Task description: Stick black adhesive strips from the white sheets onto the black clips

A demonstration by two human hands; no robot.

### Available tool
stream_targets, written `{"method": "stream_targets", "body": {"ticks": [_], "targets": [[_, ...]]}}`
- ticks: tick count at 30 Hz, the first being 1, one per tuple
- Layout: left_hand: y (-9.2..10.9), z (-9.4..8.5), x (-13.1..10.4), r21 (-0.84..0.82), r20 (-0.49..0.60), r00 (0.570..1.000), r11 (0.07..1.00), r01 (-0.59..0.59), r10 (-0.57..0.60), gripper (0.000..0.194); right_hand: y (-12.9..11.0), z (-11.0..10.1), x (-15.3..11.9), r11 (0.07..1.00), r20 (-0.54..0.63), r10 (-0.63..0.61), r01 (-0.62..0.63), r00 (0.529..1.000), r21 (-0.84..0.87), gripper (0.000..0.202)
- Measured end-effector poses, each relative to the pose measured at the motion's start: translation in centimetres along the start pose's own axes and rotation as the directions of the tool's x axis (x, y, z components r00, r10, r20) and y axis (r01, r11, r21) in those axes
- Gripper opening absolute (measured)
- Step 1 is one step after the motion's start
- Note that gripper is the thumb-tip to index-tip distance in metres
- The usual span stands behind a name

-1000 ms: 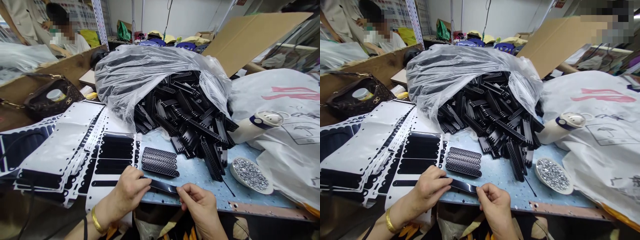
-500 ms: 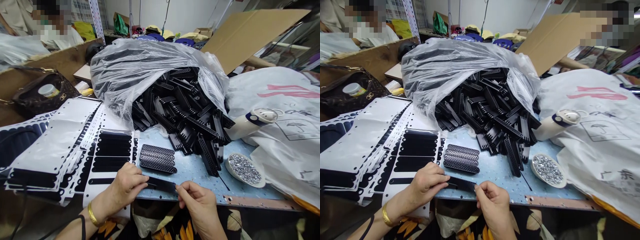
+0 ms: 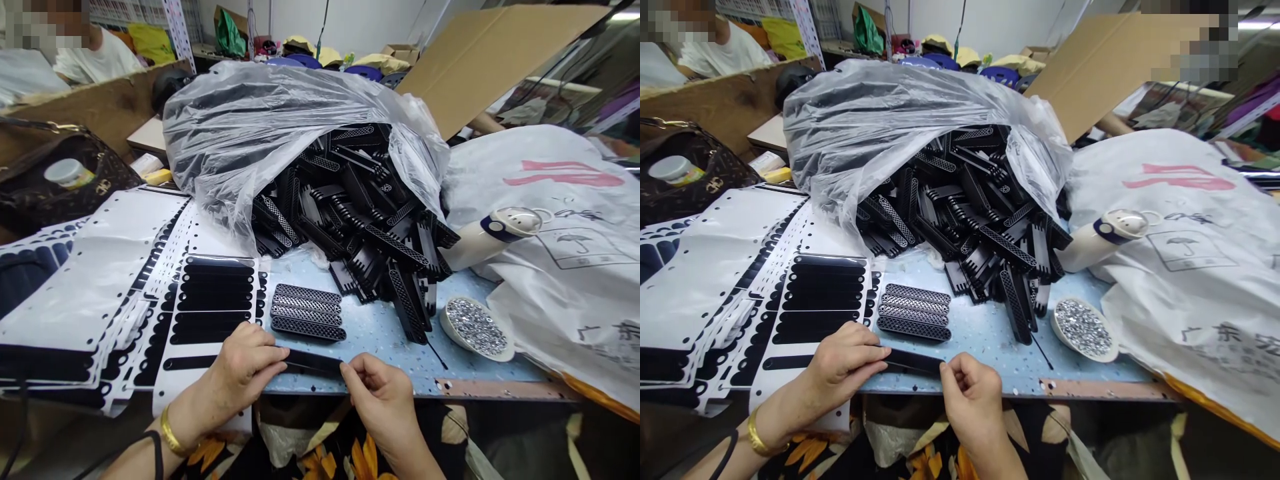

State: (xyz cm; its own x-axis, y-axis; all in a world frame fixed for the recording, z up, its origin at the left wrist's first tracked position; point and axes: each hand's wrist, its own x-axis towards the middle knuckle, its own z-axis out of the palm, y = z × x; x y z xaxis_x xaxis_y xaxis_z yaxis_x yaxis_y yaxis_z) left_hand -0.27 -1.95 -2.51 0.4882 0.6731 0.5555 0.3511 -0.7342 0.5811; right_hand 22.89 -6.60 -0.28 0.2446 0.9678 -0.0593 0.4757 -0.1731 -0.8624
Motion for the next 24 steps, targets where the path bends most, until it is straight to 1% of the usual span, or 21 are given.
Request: {"method": "stream_targets", "body": {"ticks": [4,12,24], "targets": [[-0.15,0.06,-0.05,-0.011,0.0,1.0,1.0,-0.005,0.005,0.012,-0.1,-0.01,0.12,0.991,-0.02,-0.096,0.094,0.995,-0.093,0.034],[-0.08,-0.07,-0.01,0.001,0.006,1.0,1.0,0.023,-0.023,0.012,-0.29,-0.08,0.19,0.939,0.012,-0.235,0.23,0.972,-0.255,0.034],[-0.32,-0.13,-0.04,-0.013,0.023,1.0,1.0,0.019,-0.019,0.011,0.12,-0.17,0.27,0.887,0.016,-0.353,0.34,0.935,-0.311,0.034]]}}
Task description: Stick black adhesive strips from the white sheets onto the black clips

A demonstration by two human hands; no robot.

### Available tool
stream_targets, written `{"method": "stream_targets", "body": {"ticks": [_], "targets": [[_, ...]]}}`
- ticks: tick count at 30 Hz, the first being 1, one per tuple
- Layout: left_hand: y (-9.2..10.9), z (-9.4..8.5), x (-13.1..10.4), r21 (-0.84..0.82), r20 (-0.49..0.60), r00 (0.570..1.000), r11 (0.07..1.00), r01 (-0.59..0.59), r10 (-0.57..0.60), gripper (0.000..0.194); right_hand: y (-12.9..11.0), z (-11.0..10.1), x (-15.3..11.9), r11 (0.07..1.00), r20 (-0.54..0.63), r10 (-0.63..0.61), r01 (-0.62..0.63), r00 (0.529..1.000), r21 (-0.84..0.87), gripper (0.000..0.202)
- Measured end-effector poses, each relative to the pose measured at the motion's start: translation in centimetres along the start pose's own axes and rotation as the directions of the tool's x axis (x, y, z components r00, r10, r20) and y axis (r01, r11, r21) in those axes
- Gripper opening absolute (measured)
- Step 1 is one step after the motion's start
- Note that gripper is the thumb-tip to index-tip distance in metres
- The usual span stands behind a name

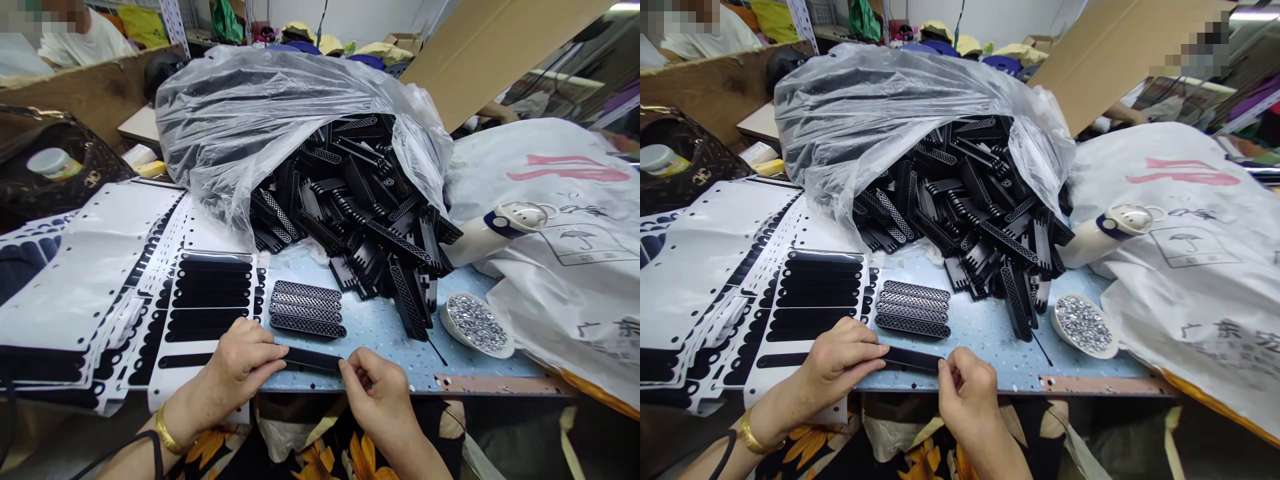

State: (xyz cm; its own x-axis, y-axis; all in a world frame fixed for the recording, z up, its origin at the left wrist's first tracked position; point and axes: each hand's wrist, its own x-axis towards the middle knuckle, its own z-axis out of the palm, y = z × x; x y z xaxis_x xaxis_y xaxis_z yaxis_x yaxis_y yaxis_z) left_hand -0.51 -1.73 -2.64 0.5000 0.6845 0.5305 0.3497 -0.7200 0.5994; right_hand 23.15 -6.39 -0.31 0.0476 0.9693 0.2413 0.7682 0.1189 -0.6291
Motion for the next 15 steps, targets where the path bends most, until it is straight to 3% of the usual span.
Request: {"method": "stream_targets", "body": {"ticks": [7,15], "targets": [[-0.14,-0.18,0.16,-0.005,0.029,0.999,1.0,-0.017,0.017,0.012,-0.53,-0.41,-0.08,0.991,-0.078,-0.116,0.109,0.99,-0.082,0.032],[-0.2,-0.13,0.15,-0.012,0.022,0.999,1.0,-0.024,0.024,0.011,-0.23,-0.43,0.12,0.995,-0.024,-0.091,0.09,0.996,-0.048,0.033]]}}
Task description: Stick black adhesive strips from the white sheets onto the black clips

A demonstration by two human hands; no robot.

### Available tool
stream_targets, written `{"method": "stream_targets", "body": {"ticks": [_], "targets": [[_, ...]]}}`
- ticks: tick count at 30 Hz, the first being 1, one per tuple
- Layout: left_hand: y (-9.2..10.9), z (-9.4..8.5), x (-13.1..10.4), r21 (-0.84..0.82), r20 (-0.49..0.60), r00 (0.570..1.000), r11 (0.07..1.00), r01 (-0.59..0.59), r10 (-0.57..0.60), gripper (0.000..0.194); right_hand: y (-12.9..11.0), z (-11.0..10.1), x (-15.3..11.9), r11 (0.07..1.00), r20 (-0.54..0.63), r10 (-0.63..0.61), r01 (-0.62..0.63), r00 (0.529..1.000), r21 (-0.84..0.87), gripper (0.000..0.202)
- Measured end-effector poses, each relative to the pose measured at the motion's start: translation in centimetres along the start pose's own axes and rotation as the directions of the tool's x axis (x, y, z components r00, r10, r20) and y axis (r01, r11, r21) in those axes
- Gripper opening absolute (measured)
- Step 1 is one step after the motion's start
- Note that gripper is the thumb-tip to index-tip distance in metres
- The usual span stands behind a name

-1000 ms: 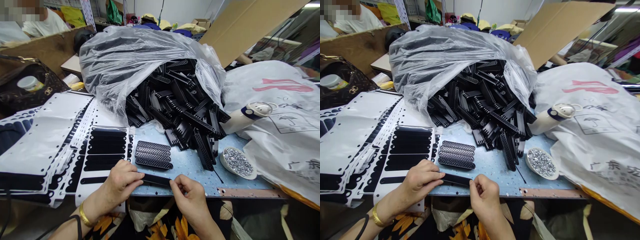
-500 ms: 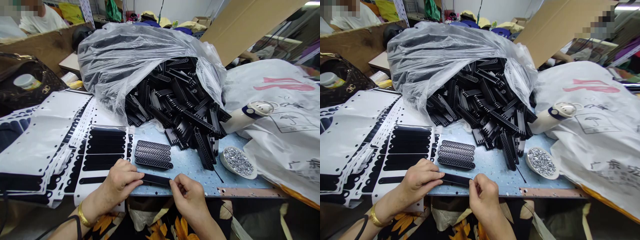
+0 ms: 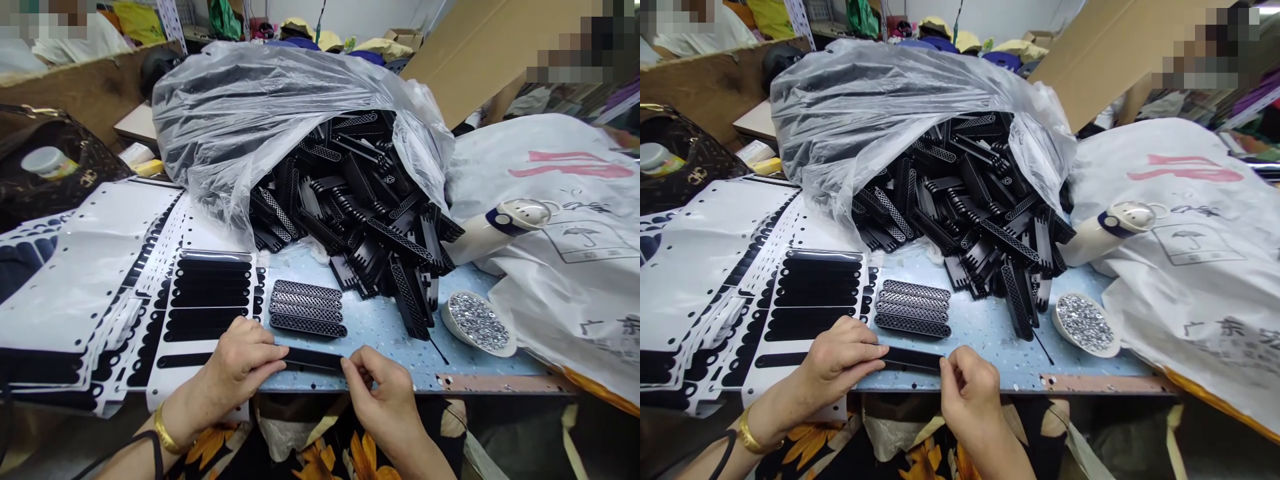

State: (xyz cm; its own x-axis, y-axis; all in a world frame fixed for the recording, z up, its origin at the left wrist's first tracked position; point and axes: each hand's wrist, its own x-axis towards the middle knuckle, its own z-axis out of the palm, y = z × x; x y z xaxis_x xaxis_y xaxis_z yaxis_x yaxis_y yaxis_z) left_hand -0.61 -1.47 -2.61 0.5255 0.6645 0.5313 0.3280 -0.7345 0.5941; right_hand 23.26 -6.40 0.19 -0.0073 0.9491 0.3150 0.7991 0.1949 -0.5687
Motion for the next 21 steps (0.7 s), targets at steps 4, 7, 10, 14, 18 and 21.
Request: {"method": "stream_targets", "body": {"ticks": [4,7,10,14,18,21], "targets": [[0.03,-0.01,0.0,-0.013,0.008,1.0,1.0,0.008,-0.008,0.011,0.33,0.23,-0.03,1.0,0.015,0.014,-0.014,1.0,0.013,0.032],[0.0,-0.05,-0.03,-0.019,0.013,1.0,1.0,0.01,-0.01,0.011,0.48,0.28,-0.01,1.0,0.027,0.005,-0.005,1.0,-0.003,0.032],[-0.05,-0.04,-0.05,-0.021,0.018,1.0,1.0,0.012,-0.012,0.011,0.53,0.28,0.05,1.0,0.031,-0.006,0.006,1.0,-0.015,0.032],[-0.08,0.05,-0.07,-0.023,0.013,1.0,1.0,0.01,-0.01,0.011,0.35,0.32,-0.01,0.999,0.01,-0.033,0.033,0.999,-0.037,0.032],[-0.07,0.09,-0.1,-0.027,0.012,1.0,1.0,0.014,-0.014,0.011,0.05,0.26,-0.08,0.998,-0.018,-0.035,0.034,0.999,-0.051,0.032],[-0.08,0.06,-0.11,-0.025,0.015,1.0,1.0,0.016,-0.016,0.01,-0.07,0.12,-0.01,1.0,-0.019,-0.008,0.008,1.0,-0.02,0.032]]}}
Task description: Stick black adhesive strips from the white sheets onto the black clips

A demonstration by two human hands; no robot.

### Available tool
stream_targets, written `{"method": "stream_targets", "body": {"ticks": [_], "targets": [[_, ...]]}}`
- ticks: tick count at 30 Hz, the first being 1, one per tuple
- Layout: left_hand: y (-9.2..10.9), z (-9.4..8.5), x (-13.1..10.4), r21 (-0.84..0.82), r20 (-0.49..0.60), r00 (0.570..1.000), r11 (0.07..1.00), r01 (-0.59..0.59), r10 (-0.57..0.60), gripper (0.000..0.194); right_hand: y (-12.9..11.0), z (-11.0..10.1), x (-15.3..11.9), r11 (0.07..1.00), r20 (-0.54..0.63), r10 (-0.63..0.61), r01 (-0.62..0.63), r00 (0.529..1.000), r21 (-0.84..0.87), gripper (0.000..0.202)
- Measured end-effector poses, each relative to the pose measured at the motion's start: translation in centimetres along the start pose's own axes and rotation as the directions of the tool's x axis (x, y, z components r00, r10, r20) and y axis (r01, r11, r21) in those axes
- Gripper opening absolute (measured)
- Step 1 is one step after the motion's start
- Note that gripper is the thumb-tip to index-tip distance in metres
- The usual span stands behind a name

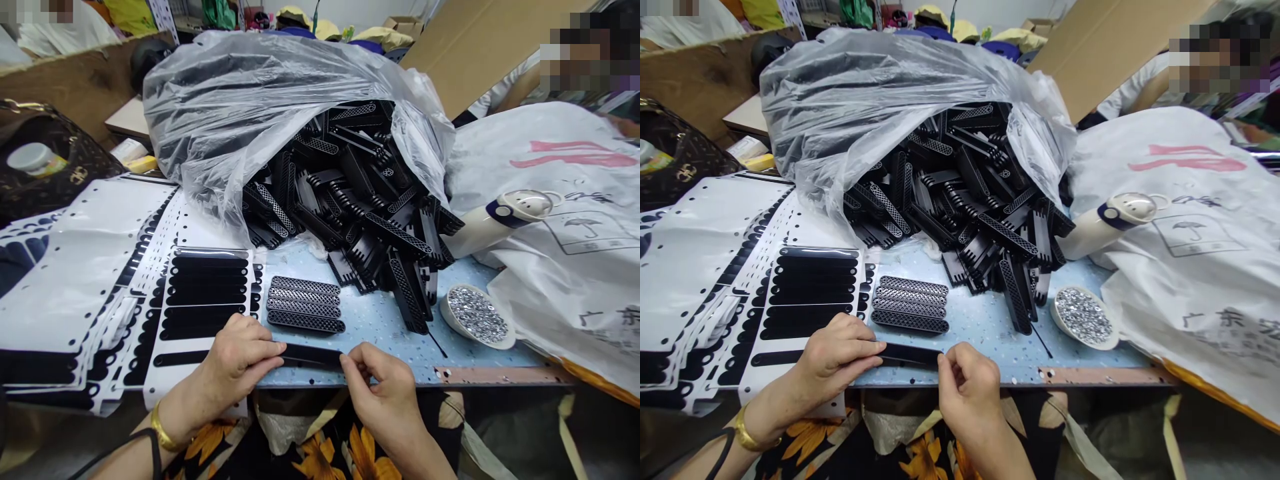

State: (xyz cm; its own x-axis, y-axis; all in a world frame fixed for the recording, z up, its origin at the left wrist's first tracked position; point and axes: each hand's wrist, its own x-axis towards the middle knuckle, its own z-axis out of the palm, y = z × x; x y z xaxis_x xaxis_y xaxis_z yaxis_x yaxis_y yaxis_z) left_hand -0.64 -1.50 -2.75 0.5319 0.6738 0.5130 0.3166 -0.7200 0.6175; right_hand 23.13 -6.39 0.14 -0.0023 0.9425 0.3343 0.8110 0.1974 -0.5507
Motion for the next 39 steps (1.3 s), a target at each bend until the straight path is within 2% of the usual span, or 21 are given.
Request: {"method": "stream_targets", "body": {"ticks": [6,15,19,24,28,31,35,39], "targets": [[0.0,0.0,0.0,-0.001,-0.007,1.0,1.0,0.0,0.0,0.01,0.1,0.0,0.0,0.997,0.02,0.031,-0.033,0.999,0.067,0.032],[0.0,0.0,0.0,0.005,-0.009,1.0,1.0,-0.003,0.003,0.01,0.3,0.2,0.1,0.994,0.043,0.082,-0.084,0.996,0.066,0.032],[0.0,0.0,0.0,0.01,-0.003,1.0,1.0,-0.004,0.004,0.01,0.8,0.3,0.1,0.972,0.111,0.185,-0.199,0.977,0.129,0.033],[-0.1,0.0,-0.1,0.012,-0.005,1.0,1.0,0.004,-0.003,0.009,1.5,-0.3,-0.5,0.906,0.244,0.311,-0.364,0.918,0.214,0.036],[-0.1,0.0,-0.1,0.018,-0.003,1.0,1.0,0.019,-0.019,0.011,1.5,-0.7,-0.9,0.833,0.215,0.402,-0.453,0.89,0.318,0.037],[-0.1,-0.1,-0.1,0.038,0.007,1.0,0.999,0.028,-0.028,0.01,1.0,0.3,-1.1,0.876,0.17,0.349,-0.385,0.922,0.291,0.041],[0.0,0.1,-0.2,0.07,0.0,0.999,0.996,0.047,-0.047,0.01,1.0,2.2,-1.2,0.963,0.059,0.256,-0.26,0.965,0.065,0.043],[0.0,0.6,-0.4,0.111,-0.053,0.997,0.992,0.058,-0.053,0.01,1.8,2.4,-1.5,0.972,0.081,0.216,-0.222,0.973,0.072,0.049]]}}
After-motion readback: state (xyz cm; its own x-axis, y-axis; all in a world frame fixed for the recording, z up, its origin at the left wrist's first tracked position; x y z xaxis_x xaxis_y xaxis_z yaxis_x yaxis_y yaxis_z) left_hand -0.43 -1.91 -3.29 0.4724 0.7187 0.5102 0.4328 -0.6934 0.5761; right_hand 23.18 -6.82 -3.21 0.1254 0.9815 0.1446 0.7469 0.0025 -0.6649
